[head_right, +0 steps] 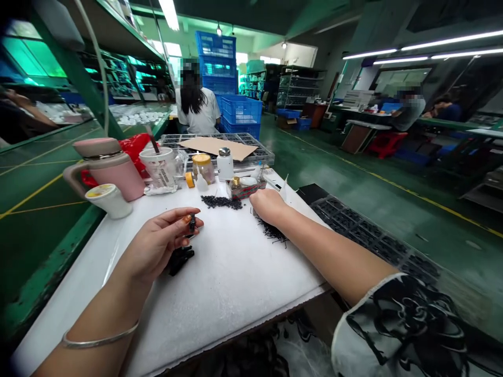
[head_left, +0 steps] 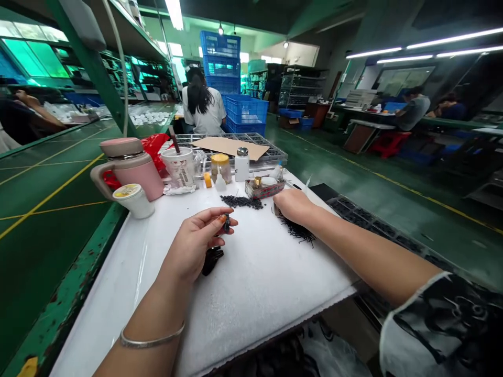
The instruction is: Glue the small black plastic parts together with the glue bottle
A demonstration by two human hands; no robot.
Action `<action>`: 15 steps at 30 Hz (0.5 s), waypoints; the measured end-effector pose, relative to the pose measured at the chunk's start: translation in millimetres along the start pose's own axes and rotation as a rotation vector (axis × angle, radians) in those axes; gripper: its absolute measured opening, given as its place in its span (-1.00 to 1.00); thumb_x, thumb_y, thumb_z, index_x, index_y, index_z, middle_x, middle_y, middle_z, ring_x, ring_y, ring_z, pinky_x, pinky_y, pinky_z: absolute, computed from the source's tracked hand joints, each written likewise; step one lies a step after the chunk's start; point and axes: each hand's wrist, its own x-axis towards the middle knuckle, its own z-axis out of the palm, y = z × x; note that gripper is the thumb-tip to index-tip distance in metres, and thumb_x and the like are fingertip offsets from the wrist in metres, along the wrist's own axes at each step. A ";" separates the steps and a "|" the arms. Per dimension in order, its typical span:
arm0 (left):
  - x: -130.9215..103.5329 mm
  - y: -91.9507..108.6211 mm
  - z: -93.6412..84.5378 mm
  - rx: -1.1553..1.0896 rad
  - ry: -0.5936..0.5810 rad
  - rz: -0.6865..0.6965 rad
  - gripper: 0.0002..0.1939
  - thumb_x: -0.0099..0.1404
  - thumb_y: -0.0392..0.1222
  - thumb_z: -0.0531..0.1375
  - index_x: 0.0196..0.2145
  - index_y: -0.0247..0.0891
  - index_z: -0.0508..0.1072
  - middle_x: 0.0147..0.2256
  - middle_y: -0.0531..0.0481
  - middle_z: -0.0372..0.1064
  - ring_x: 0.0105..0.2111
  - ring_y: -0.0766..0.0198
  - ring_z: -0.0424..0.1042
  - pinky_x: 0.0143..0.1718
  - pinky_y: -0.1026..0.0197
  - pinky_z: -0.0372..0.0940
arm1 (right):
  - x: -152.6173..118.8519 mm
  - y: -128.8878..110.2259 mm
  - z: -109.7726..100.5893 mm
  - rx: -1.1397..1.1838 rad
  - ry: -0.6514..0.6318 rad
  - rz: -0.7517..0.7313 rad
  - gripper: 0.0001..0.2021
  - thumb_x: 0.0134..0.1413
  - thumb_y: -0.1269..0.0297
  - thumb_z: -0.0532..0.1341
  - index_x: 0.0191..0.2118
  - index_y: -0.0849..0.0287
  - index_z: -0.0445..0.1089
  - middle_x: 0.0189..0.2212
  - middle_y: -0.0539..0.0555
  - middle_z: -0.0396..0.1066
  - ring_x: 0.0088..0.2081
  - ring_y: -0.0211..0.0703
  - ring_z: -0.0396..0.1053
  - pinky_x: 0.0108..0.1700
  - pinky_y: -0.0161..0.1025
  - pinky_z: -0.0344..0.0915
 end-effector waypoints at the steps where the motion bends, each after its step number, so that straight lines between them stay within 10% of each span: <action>1: -0.3 1.9 -0.8 -0.037 -0.002 -0.016 -0.62 0.14 -0.11 0.32 -0.09 -0.27 0.49 -0.26 -0.15 0.47 -0.37 0.32 0.40 -0.55 0.48 0.24 | 1.6 -0.4 0.1 -0.015 -0.003 -0.012 -0.72 0.01 0.54 0.07 -0.27 0.34 0.53 -0.26 0.34 0.51 -0.18 0.12 0.45 -0.21 -0.19 0.23; 11: -2.4 10.1 -0.6 -0.253 -0.062 -0.130 -0.57 0.07 -0.33 0.37 -0.06 -0.31 0.48 -0.22 -0.16 0.48 -0.34 0.35 0.47 -0.35 0.45 0.41 | 3.3 -1.8 -15.5 -0.075 0.000 -0.037 -0.73 -0.09 0.58 0.11 -0.31 0.29 0.53 -0.36 0.27 0.52 -0.28 0.04 0.47 -0.31 -0.23 0.23; 15: -2.1 8.3 1.1 -0.277 -0.115 -0.141 -0.59 0.14 -0.35 0.32 -0.03 -0.34 0.44 -0.07 -0.27 0.43 -0.20 0.20 0.50 -0.21 0.36 0.44 | -11.3 -8.8 -40.1 0.278 0.202 -0.090 -0.73 -0.03 0.51 0.12 -0.32 0.13 0.54 -0.39 0.06 0.54 -0.32 -0.13 0.46 -0.30 -0.29 0.26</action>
